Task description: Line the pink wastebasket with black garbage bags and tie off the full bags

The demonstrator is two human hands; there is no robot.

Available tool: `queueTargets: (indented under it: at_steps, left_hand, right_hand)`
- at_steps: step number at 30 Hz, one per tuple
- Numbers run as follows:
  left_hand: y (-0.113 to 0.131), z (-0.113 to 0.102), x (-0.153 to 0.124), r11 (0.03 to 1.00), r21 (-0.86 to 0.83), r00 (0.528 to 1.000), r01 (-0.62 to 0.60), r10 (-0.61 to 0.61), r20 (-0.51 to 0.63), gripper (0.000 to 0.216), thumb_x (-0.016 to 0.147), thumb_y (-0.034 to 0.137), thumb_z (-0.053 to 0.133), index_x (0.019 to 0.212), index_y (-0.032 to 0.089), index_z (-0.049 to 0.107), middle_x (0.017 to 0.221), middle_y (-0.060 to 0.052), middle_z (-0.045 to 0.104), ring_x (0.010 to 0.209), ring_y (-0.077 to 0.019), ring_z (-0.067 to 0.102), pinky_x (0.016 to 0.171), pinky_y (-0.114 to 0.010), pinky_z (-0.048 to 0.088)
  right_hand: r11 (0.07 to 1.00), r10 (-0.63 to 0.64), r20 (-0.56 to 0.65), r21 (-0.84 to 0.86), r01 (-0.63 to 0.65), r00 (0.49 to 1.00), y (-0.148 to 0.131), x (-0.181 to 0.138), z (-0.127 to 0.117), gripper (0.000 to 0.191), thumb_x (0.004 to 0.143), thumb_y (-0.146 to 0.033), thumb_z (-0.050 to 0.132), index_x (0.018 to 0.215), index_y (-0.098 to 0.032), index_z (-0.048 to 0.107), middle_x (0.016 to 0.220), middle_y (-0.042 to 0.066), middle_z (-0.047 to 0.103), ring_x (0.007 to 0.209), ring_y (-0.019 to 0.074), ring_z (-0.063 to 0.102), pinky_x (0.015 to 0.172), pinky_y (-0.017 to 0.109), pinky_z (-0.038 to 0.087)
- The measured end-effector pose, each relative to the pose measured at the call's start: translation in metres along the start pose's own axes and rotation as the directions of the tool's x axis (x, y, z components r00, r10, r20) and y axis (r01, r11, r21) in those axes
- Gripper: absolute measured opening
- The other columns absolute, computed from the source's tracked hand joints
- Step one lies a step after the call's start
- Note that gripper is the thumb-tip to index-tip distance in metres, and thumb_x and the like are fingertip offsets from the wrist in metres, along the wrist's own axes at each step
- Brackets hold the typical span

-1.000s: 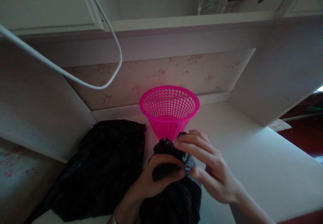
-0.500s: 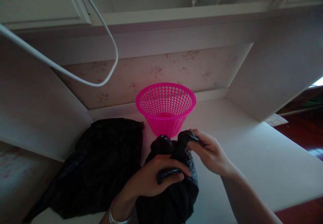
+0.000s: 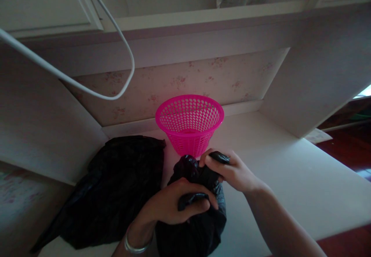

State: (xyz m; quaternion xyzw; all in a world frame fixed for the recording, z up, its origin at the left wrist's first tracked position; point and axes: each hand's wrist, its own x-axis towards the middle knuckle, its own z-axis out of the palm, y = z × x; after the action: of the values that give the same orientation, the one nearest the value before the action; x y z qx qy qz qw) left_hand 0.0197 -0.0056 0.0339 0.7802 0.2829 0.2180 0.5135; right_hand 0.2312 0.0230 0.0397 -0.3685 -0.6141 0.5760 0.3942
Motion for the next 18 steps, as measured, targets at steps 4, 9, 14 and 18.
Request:
queueTargets:
  at_steps: [4,9,14,18]
  left_hand:
    - [-0.009,0.002,-0.003,0.972,-0.142,0.982,0.186,-0.187,0.007,0.045,0.099,0.059,0.058,0.104,0.021,0.081,0.077,-0.002,0.069,0.051,-0.0107,0.057,0.050,-0.022,0.048]
    - [-0.020,0.016,0.008,0.892,-0.391,0.860,0.226,-0.371,-0.351,0.065,0.088,0.081,0.059,0.097,0.018,0.072,0.059,0.005,0.052,0.045,-0.0089,0.043,0.043,-0.021,0.038]
    - [-0.017,0.021,0.012,0.907,-0.405,0.897,0.110,-0.267,-0.353,0.056,0.093,0.074,0.060,0.079,0.020,0.057,0.063,0.005,0.052,0.053,-0.0100,0.050,0.049,-0.021,0.045]
    - [-0.018,0.023,0.008,0.904,-0.413,0.904,0.113,-0.266,-0.333,0.049,0.096,0.073,0.055,0.093,0.025,0.050,0.067,0.009,0.047,0.047,-0.0079,0.045,0.042,-0.019,0.041]
  right_hand:
    - [0.976,0.091,0.066,0.192,-0.102,0.994,0.003,-0.009,0.001,0.054,0.092,-0.073,0.064,0.090,-0.019,0.063,0.044,-0.009,0.046,0.033,0.0058,0.036,0.033,0.016,0.026]
    - [0.916,0.152,0.178,0.343,-0.206,0.972,0.003,-0.028,0.019,0.049,0.100,-0.070,0.054,0.103,-0.021,0.057,0.055,-0.004,0.067,0.031,0.0076,0.047,0.033,0.014,0.033]
    - [0.935,0.046,0.131,0.344,-0.089,0.990,0.009,-0.038,0.036,0.047,0.104,-0.060,0.056,0.094,-0.015,0.064,0.081,0.007,0.075,0.071,0.0120,0.072,0.068,0.022,0.059]
    - [0.933,0.037,-0.073,0.361,-0.008,0.997,0.014,-0.038,0.035,0.046,0.104,-0.061,0.057,0.090,-0.017,0.065,0.072,0.002,0.071,0.065,0.0118,0.068,0.067,0.024,0.057]
